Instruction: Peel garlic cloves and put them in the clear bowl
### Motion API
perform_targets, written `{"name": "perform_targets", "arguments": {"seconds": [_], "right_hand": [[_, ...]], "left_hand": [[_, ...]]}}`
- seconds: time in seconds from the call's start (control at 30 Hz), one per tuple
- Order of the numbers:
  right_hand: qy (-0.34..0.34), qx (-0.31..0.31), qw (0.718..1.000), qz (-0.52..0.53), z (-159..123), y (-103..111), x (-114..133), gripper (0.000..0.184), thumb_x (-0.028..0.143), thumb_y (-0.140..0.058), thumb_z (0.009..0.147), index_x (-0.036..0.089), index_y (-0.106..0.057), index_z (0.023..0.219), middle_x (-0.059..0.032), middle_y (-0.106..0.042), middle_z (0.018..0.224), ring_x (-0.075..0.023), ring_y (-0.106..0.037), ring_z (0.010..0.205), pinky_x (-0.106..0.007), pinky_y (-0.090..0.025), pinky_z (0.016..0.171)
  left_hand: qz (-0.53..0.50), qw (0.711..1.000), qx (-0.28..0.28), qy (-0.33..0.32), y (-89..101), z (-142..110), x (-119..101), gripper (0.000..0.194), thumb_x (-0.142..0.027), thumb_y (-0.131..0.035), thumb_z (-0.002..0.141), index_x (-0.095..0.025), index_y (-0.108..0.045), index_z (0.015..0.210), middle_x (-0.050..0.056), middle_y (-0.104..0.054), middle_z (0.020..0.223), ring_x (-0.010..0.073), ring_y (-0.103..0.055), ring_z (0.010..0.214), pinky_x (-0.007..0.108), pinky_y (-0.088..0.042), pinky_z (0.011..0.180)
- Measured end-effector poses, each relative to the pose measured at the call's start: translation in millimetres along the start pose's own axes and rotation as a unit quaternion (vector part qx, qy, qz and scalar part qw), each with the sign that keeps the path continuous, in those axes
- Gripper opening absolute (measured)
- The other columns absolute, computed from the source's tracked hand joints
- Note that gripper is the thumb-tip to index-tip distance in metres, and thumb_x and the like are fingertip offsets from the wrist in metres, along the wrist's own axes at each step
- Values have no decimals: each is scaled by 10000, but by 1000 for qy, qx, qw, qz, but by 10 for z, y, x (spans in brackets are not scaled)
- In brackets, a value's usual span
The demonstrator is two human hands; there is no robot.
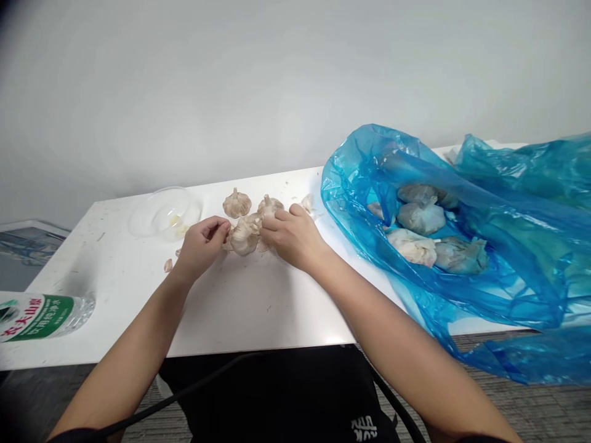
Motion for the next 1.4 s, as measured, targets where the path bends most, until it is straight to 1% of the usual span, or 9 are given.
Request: {"name": "perform_targets", "arguments": {"seconds": [0.17, 0.27, 0.4, 0.6, 0.73, 0.97, 1.23, 1.3, 1.4], "right_hand": [[-17, 33, 999, -2, -47, 3, -86, 208, 34, -539, 803, 187, -650, 716, -4, -589, 671, -156, -409, 676, -343, -154, 654], [-23, 8, 1000, 10, -91, 123, -151, 197, 123, -535, 875, 187, -668, 745, -14, -608, 690, -158, -418, 679, -347, -166, 660], [19, -21, 998, 49, -98, 205, -67, 255, 219, -486, 961, 205, -706, 834, -16, -644, 757, -155, -437, 700, -336, -190, 663], [-14, -43, 999, -8, -35, 104, 10, 240, 86, -504, 900, 207, -697, 826, -13, -627, 750, -138, -411, 665, -333, -160, 631], [-28, -47, 998, -32, -30, 65, 0, 243, 58, -519, 866, 207, -689, 777, -13, -610, 715, -139, -404, 651, -330, -159, 618], [-34, -21, 999, -12, -2, -13, -23, 270, 27, -495, 855, 202, -675, 756, -14, -580, 680, -142, -398, 650, -336, -160, 618], [20, 23, 999, 10, -7, -40, 51, 212, 50, -526, 809, 183, -655, 707, -5, -598, 668, -147, -451, 667, -334, -172, 647], [-4, 17, 1000, 9, -30, 0, -8, 195, 100, -536, 843, 185, -667, 726, -10, -614, 685, -151, -472, 680, -337, -177, 658], [-87, 2, 996, -11, -73, 74, -170, 208, 171, -529, 893, 184, -682, 753, -22, -640, 722, -149, -480, 667, -346, -175, 657]], "left_hand": [[-2, 1000, 0, 17, 28, 13, 27, 179, -304, -538, 840, -168, -627, 763, 5, -585, 682, 137, -512, 654, 258, -397, 618], [-11, 999, 8, 31, 36, 21, 50, 181, -303, -538, 841, -167, -629, 762, 3, -582, 678, 139, -519, 654, 262, -404, 621], [-24, 999, 8, 33, 40, 27, 58, 190, -320, -556, 835, -165, -639, 764, 7, -586, 680, 142, -526, 663, 263, -412, 625], [-19, 1000, 6, 23, 41, 23, 30, 197, -322, -556, 838, -163, -644, 761, 3, -575, 663, 130, -501, 636, 261, -396, 608], [-15, 1000, 7, 18, 43, 21, 22, 198, -326, -555, 838, -166, -638, 755, 0, -567, 653, 128, -492, 624, 264, -391, 602], [-13, 1000, 4, 7, 40, 22, 26, 201, -325, -553, 842, -167, -647, 762, 10, -592, 664, 133, -515, 631, 266, -406, 600], [5, 999, -36, 34, 96, 24, 103, 182, -320, -574, 812, -168, -640, 736, 7, -593, 636, 141, -535, 623, 268, -418, 601], [-6, 999, -30, 36, 104, 36, 122, 176, -313, -571, 813, -168, -634, 735, 7, -592, 648, 138, -533, 629, 265, -415, 603], [-31, 999, -8, 32, 97, 56, 133, 172, -312, -568, 823, -169, -630, 750, 5, -587, 669, 135, -532, 644, 263, -421, 617]]}}
Point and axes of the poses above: each hand's wrist, its own z-axis towards the middle knuckle, its own y-axis out of the back of the hand, x = y × z, the point moved 8 cm from there along z, towards the middle knuckle
